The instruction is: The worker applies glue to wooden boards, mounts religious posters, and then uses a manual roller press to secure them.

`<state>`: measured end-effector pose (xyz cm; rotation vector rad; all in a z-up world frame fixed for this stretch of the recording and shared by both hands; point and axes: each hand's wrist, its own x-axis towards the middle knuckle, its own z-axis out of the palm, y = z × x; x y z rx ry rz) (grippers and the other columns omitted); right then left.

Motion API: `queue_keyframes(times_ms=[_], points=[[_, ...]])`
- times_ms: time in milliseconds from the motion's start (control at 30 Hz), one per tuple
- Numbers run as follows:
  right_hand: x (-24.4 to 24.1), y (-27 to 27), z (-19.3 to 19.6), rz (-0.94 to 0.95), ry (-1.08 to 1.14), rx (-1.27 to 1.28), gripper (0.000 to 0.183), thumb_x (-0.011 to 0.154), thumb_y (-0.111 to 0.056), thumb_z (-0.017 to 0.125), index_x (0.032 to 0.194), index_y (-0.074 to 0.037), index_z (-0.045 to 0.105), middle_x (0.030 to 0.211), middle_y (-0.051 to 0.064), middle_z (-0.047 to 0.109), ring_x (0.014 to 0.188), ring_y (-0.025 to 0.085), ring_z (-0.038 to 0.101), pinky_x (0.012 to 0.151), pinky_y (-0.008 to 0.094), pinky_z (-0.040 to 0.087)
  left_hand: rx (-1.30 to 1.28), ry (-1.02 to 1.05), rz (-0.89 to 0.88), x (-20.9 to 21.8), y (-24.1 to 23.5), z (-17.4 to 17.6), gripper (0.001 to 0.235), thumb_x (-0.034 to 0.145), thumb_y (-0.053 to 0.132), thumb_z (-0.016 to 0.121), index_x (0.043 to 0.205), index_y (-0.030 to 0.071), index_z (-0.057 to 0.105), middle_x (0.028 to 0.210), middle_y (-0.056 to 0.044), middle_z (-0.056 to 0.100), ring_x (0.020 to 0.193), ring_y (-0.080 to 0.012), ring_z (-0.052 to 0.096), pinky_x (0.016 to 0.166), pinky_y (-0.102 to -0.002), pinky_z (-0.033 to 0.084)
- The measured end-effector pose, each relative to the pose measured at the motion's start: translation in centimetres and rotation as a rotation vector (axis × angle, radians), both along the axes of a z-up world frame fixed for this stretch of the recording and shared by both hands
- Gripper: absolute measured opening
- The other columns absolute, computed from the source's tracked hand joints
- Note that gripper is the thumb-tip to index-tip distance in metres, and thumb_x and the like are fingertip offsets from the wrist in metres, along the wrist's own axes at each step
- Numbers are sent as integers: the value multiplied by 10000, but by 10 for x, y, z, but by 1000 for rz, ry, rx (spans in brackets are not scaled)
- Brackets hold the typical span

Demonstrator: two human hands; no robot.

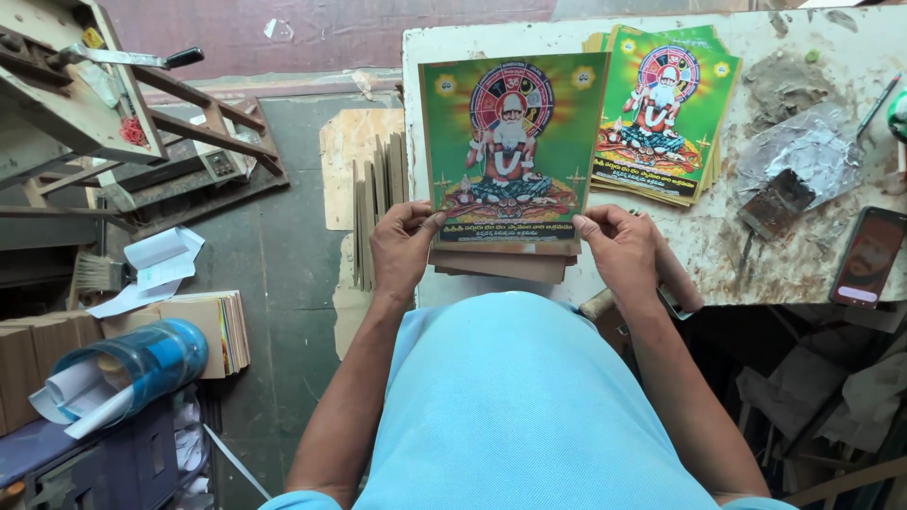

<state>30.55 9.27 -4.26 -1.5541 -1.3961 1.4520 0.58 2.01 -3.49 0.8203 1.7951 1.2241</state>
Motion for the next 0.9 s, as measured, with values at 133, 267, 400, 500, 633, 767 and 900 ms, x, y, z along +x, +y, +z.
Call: queue_keyframes(times_ms=[133, 267, 400, 500, 633, 767, 900], points=[[-18, 14, 24, -39, -138, -1, 169, 949, -141, 771, 1002, 19, 755, 774, -24, 676, 687, 31, 555, 611, 216, 450, -137, -60, 13, -1, 4, 17, 165, 879, 147, 808, 994, 32, 780, 894, -46, 794, 816, -62, 701, 735, -224, 560], [-21, 34, 23, -48, -251, 91, 163, 910, -145, 786, 996, -8, 771, 766, -44, 705, 680, 16, 600, 624, 199, 487, -195, 59, -14, -2, 8, 17, 181, 857, 185, 822, 956, 38, 789, 854, -44, 794, 793, -78, 714, 737, -245, 563], [-9, 41, 11, 33, -170, 62, 159, 928, -146, 794, 996, -5, 767, 779, -24, 677, 681, 35, 556, 610, 219, 457, -139, 176, -53, -7, 7, 13, 218, 835, 224, 836, 952, 46, 796, 908, -49, 791, 867, -105, 742, 785, -269, 553], [2, 36, 9, 73, -113, -41, 149, 939, -143, 789, 985, -3, 762, 797, -12, 679, 693, 43, 569, 622, 219, 463, -117, 181, -76, -8, 4, 3, 224, 828, 231, 842, 937, 41, 793, 904, -57, 763, 852, -130, 739, 775, -278, 558], [7, 29, -6, 96, -20, -92, 151, 933, -135, 783, 998, -6, 740, 815, -5, 691, 711, 37, 602, 648, 209, 493, -148, 169, -80, -10, 1, 5, 214, 823, 230, 839, 927, 48, 795, 889, -51, 735, 823, -128, 732, 743, -284, 557], [3, 25, -1, 80, -59, -78, 163, 940, -153, 779, 993, -5, 736, 820, -2, 704, 725, 40, 631, 672, 209, 525, -142, 176, -73, -9, 1, -2, 218, 808, 231, 858, 900, 47, 787, 877, -50, 723, 806, -129, 720, 733, -289, 555], [-3, 25, 9, 83, -225, -7, 179, 952, -182, 783, 993, -13, 743, 788, 7, 702, 708, 49, 620, 641, 223, 499, -134, 175, -55, -6, 1, -4, 209, 805, 224, 863, 893, 50, 787, 868, -45, 721, 798, -134, 705, 724, -291, 550]])
